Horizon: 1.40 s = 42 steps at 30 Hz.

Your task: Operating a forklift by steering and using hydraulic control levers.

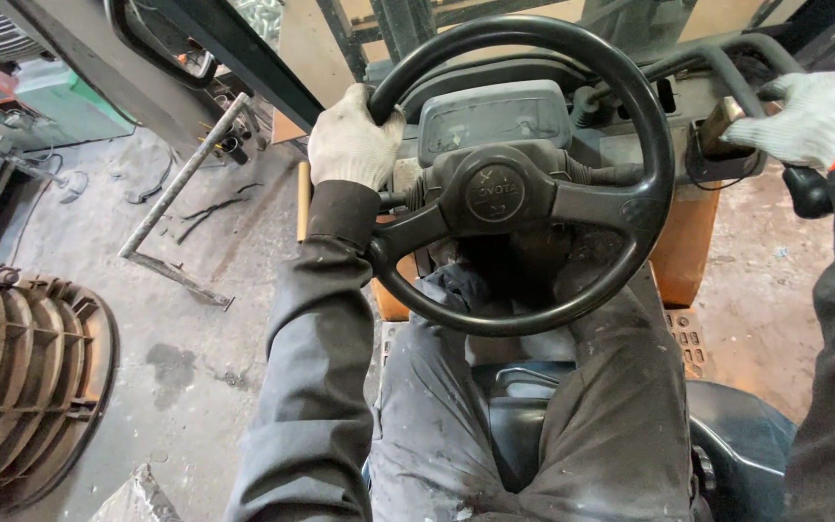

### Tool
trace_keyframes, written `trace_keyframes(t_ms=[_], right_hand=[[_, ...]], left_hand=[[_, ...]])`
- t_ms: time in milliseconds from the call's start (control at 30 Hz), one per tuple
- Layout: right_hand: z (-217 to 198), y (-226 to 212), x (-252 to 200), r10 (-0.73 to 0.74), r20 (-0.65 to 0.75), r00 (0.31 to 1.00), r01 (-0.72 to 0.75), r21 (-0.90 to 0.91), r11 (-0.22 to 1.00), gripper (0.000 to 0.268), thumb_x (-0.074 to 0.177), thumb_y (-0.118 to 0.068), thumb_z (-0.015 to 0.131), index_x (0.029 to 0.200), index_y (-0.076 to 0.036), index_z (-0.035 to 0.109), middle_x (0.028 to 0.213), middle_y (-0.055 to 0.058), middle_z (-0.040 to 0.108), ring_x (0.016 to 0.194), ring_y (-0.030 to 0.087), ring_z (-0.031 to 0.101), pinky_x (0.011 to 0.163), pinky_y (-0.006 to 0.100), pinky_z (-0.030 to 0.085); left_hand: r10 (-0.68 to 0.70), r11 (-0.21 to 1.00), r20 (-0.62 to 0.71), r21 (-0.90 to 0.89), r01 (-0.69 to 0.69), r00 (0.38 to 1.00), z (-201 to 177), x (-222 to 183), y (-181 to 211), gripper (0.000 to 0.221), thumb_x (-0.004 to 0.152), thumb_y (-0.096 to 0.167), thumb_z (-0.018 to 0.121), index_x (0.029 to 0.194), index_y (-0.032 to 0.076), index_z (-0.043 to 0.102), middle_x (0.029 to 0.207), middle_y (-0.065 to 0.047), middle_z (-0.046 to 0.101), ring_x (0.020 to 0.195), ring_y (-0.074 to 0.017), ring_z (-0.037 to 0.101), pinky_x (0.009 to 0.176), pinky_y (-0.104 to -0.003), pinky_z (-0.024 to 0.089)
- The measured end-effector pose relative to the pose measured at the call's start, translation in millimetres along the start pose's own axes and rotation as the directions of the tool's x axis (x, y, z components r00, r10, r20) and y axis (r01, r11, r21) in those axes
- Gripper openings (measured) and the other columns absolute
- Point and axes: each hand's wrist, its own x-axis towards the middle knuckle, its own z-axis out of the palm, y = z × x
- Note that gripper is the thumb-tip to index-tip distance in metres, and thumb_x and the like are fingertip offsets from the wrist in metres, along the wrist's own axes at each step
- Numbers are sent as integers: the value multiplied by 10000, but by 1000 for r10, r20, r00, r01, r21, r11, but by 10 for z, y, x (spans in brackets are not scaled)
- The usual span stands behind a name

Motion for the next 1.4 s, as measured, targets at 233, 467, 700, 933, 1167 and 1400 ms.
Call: trace_keyframes(t_ms=[233, 467, 700, 933, 1167, 1400], right_hand=[[-403, -225, -345, 27, 21, 999, -26, -33, 999, 772, 840, -689, 727, 1327, -90, 734, 976, 206, 790, 897, 373, 751, 784, 484, 583], [-648, -400, -600, 104, 47, 993, -101, -65, 993, 732, 868, -697, 681, 1341, -140, 732, 1124, 235, 775, 1003, 422, 744, 852, 563, 570], [-632, -351, -597, 62, 16, 998, -61, -63, 996, 731, 871, -699, 687, 1312, -119, 738, 1142, 237, 760, 1034, 430, 717, 853, 560, 559], [-645, -363, -610, 50, 13, 999, -49, -43, 998, 709, 860, -676, 689, 1342, -158, 731, 1214, 221, 738, 1084, 425, 699, 897, 551, 549], [-646, -363, -629, 33, 11, 999, -33, -29, 999, 690, 872, -657, 684, 1338, -150, 731, 1217, 227, 739, 1087, 424, 697, 899, 544, 549], [-487, -320, -411, 39, 32, 999, -38, -57, 998, 712, 849, -674, 706, 1336, -155, 741, 1084, 221, 791, 1001, 401, 749, 867, 517, 574]], left_hand=[[11, 1000, -9, 23, -11, 1000, 46, 33, -38, 361, 872, 397, 730, 1031, 75, 700, 908, -182, 752, 892, -366, 743, 825, -467, 572], [27, 999, -13, 21, -27, 1000, 19, 6, -25, 368, 894, 400, 716, 1020, 55, 696, 891, -210, 740, 889, -383, 741, 817, -462, 579], [50, 998, -29, 35, -49, 998, 27, 20, -35, 359, 897, 393, 715, 1015, 55, 702, 884, -216, 736, 886, -400, 733, 803, -478, 575], [23, 1000, -18, 20, -22, 1000, -2, -3, 6, 351, 885, 384, 710, 1022, 62, 702, 892, -205, 739, 894, -388, 734, 809, -470, 574], [17, 1000, -17, 22, -17, 1000, -1, -10, 4, 360, 890, 385, 705, 1025, 52, 701, 910, -217, 739, 909, -388, 735, 825, -467, 575], [-32, 999, -6, 30, 32, 999, -2, 1, 16, 360, 872, 390, 704, 1038, 71, 705, 926, -209, 748, 928, -381, 733, 855, -472, 564]])
